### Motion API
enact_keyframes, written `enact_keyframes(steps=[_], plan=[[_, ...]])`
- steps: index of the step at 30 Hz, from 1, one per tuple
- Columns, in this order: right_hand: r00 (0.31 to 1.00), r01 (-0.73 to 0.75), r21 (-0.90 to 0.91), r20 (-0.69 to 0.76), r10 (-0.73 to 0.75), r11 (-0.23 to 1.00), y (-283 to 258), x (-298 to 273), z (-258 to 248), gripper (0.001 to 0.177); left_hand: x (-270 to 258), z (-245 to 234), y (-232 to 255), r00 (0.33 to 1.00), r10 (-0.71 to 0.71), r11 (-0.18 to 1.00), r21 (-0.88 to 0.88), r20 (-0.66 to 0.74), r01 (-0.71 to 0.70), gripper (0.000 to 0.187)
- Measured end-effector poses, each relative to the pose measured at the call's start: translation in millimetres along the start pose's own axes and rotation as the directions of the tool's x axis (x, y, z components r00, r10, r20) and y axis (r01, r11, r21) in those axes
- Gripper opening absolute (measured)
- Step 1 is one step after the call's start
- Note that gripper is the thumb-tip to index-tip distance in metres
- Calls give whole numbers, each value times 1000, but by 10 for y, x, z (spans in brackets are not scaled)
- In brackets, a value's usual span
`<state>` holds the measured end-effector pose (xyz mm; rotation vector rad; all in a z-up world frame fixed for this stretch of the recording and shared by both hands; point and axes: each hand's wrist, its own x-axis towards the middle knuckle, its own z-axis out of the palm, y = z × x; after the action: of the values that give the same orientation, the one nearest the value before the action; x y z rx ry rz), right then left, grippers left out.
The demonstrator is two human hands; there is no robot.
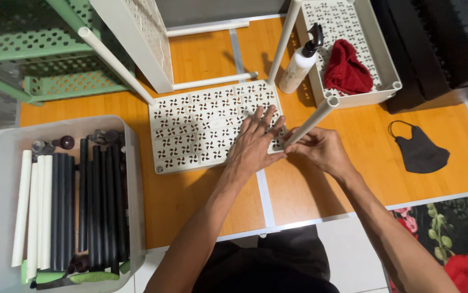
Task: The person assembles a white plastic shelving unit by inserting white rods into a perforated base and attaching black end caps. The person wipes the rods with a red cloth before insertion and secures them into place.
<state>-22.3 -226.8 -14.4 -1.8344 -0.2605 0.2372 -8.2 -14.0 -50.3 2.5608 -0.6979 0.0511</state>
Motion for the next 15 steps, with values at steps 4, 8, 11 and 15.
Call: enact_keyframes(steps=[4,8,11,15], plan=[[994,-48,-141,90,61,989,-192,-31,-27,44,-11,-48,27,1000,-3,1000,4,-2,3,99],[993,-57,-200,92,77,978,-356,-76,46,42,-20,-67,56,1000,1,998,64,0,-1,96],[996,-39,-203,73,55,978,-470,-60,53,40,-35,-42,54,1000,-1,997,80,10,0,98],[999,-27,-224,19,32,974,-711,-46,4,37,-68,-27,63,998,16,997,72,-54,-12,100]])
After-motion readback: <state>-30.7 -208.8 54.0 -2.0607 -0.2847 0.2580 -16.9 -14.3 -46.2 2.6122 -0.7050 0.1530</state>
